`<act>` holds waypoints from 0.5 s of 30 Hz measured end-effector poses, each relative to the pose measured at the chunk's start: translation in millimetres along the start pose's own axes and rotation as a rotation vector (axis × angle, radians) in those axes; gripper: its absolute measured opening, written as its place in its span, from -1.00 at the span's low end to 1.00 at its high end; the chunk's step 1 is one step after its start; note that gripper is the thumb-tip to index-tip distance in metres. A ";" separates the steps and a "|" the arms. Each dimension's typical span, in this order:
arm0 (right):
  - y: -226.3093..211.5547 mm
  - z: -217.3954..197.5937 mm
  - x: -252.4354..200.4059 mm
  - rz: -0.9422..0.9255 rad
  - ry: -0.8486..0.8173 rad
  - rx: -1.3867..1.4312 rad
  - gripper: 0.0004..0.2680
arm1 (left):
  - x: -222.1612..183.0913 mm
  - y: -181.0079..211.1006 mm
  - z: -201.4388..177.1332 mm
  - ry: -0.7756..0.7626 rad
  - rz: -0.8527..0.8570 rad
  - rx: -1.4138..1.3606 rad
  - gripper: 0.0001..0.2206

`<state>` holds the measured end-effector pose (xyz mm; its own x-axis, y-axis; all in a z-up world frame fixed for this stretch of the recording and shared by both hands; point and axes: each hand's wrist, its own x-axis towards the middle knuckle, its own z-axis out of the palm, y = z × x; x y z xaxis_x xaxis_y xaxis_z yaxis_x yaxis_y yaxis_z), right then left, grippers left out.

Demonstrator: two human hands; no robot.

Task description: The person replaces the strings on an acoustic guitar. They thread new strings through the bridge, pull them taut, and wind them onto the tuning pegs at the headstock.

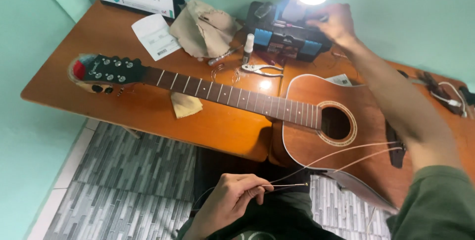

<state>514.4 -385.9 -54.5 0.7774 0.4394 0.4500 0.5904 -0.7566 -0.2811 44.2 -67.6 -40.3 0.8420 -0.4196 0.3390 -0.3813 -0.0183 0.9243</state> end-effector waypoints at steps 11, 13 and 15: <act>-15.2 14.9 12.4 0.257 -0.082 -0.180 -0.87 | 0.4 -9.4 6.2 -0.004 0.022 0.054 -0.83; -20.6 12.6 14.5 0.354 -0.104 -0.150 -0.91 | 0.1 -10.1 7.6 0.002 0.021 0.056 -0.83; -24.2 12.5 19.0 0.431 -0.132 -0.103 -0.90 | 0.3 -9.2 8.5 0.001 0.025 0.042 -0.82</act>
<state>517.6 -353.2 -49.8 0.9721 0.1267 0.1973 0.1876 -0.9251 -0.3301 44.7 -75.3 -50.2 0.8325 -0.4191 0.3623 -0.4178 -0.0457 0.9074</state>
